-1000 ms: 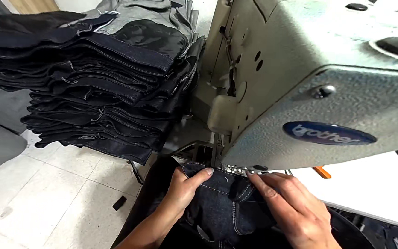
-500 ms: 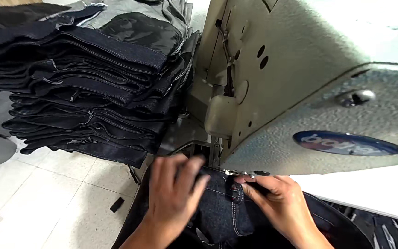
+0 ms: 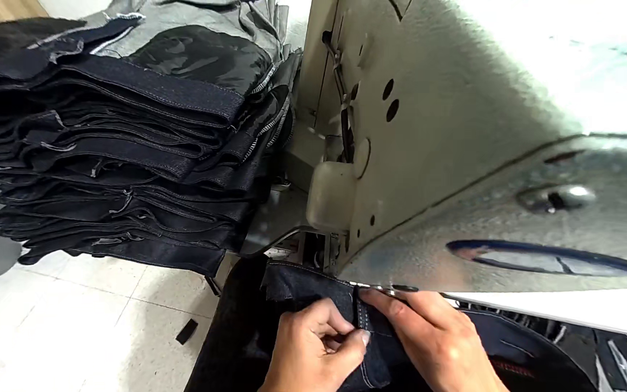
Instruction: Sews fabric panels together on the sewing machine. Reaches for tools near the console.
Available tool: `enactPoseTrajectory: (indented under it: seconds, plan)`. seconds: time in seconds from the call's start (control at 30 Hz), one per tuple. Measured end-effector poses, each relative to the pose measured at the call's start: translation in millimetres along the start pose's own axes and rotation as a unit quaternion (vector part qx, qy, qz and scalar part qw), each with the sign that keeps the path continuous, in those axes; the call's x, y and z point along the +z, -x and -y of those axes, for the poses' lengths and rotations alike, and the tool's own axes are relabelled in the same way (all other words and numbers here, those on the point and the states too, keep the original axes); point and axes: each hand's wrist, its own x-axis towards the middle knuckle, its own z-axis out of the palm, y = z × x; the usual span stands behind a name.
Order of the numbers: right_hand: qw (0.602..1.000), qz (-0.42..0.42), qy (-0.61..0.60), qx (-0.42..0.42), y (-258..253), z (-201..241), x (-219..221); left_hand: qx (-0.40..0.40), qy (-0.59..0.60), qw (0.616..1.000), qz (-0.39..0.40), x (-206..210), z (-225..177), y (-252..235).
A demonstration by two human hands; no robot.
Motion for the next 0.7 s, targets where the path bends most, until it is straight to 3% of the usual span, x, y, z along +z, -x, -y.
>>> enactPoseTrajectory:
  seconds: [0.07,0.1,0.17,0.23,0.27,0.37,0.47,0.7]
  plan:
    - [0.999,0.025,0.015,-0.016,3.3,-2.9,-3.6,0.073,-0.105,0.991,-0.033,-1.2,7.1,3.0]
    - [0.999,0.026,0.009,-0.017,5.5,-5.9,-3.2,0.156,-0.193,0.967,-0.063,-3.9,13.9,2.9]
    - [1.0,0.02,-0.012,-0.013,9.3,-12.6,-0.1,0.356,-0.331,0.868,-0.104,-15.3,32.0,-5.7]
    - [0.999,0.009,-0.042,0.01,11.7,-17.1,3.7,0.467,-0.385,0.794,-0.052,-24.5,38.1,-17.9]
    - [0.997,0.006,-0.063,0.032,13.1,-18.7,5.1,0.488,-0.395,0.779,-0.023,-26.1,38.9,-24.0]
    - [0.986,0.01,-0.118,0.115,22.7,-23.2,1.1,0.479,-0.401,0.78,0.036,-30.5,35.8,-34.2]
    - [0.983,0.022,-0.035,0.176,28.9,-23.6,2.1,0.463,-0.415,0.781,0.049,-32.5,31.0,-33.4]
    - [0.987,-0.037,-0.052,0.145,5.3,-31.4,8.8,0.427,-0.429,0.795,-0.01,-22.8,26.2,-31.7]
